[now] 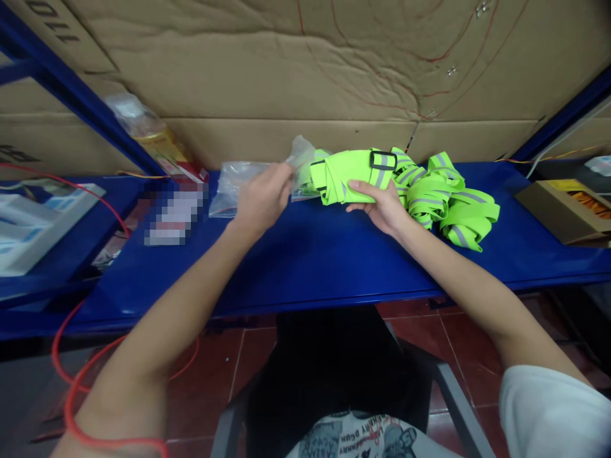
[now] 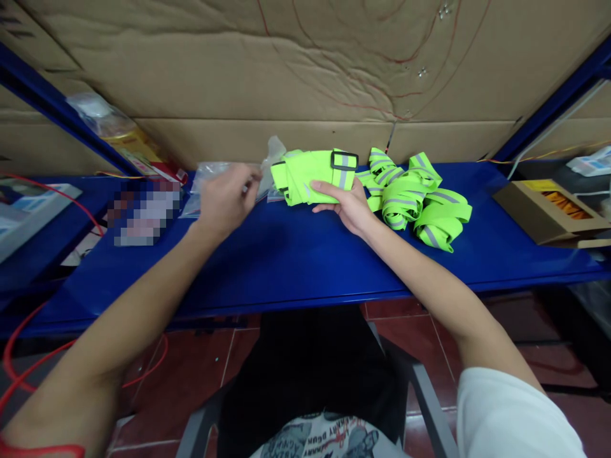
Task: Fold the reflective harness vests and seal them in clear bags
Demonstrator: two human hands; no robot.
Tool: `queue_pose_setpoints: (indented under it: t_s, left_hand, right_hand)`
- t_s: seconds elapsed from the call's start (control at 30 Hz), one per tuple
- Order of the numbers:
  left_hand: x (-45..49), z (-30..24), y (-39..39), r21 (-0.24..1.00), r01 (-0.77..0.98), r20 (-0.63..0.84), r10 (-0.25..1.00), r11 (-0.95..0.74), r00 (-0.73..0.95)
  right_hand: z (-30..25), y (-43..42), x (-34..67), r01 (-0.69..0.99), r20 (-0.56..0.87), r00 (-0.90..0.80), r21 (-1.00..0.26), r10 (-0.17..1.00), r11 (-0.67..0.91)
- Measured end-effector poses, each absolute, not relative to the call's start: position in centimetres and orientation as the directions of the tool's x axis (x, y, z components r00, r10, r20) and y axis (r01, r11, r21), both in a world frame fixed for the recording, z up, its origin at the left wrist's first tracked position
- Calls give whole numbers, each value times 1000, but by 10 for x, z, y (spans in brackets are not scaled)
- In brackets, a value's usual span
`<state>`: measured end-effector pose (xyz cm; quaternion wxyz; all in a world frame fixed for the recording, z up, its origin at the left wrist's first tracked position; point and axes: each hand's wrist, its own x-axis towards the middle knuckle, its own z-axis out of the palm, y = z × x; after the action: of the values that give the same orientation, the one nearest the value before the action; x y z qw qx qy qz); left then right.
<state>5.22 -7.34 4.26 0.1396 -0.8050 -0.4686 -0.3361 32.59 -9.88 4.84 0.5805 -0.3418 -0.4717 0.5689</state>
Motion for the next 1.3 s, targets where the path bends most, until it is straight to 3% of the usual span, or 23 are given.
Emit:
queue_pose_setpoints:
  t_s: [0.1, 0.33, 0.57, 0.83, 0.93, 1.17, 1.3]
  left_hand:
    - [60, 23, -67, 61, 768, 653, 607, -638, 453]
    - [74, 10, -70, 81, 750, 711, 565, -657, 418]
    - [86, 7, -79, 139, 765, 676, 625, -628, 390]
    - [95, -6, -70, 461, 608, 712, 678, -647, 182]
    - [97, -10, -67, 541, 545, 715, 692, -641, 104]
    - [105, -3, -77, 479, 521, 777, 617, -707, 123]
    - [106, 1, -81, 540, 508, 736, 669, -671, 103]
  right_hand:
    - [48, -96, 333, -303, 135, -105, -948, 985, 98]
    - [45, -97, 334, -198, 3, -266, -979, 964, -52]
    - [37, -104, 312, -221, -34, -8, -975, 999, -35]
    - [33, -97, 317, -107, 115, 135, -986, 984, 129]
    - [34, -91, 323, -94, 105, 156, -988, 982, 121]
    - [36, -96, 316, -197, 23, 111, -979, 994, 45]
    - [37, -95, 318, -284, 16, 102, -958, 995, 44]
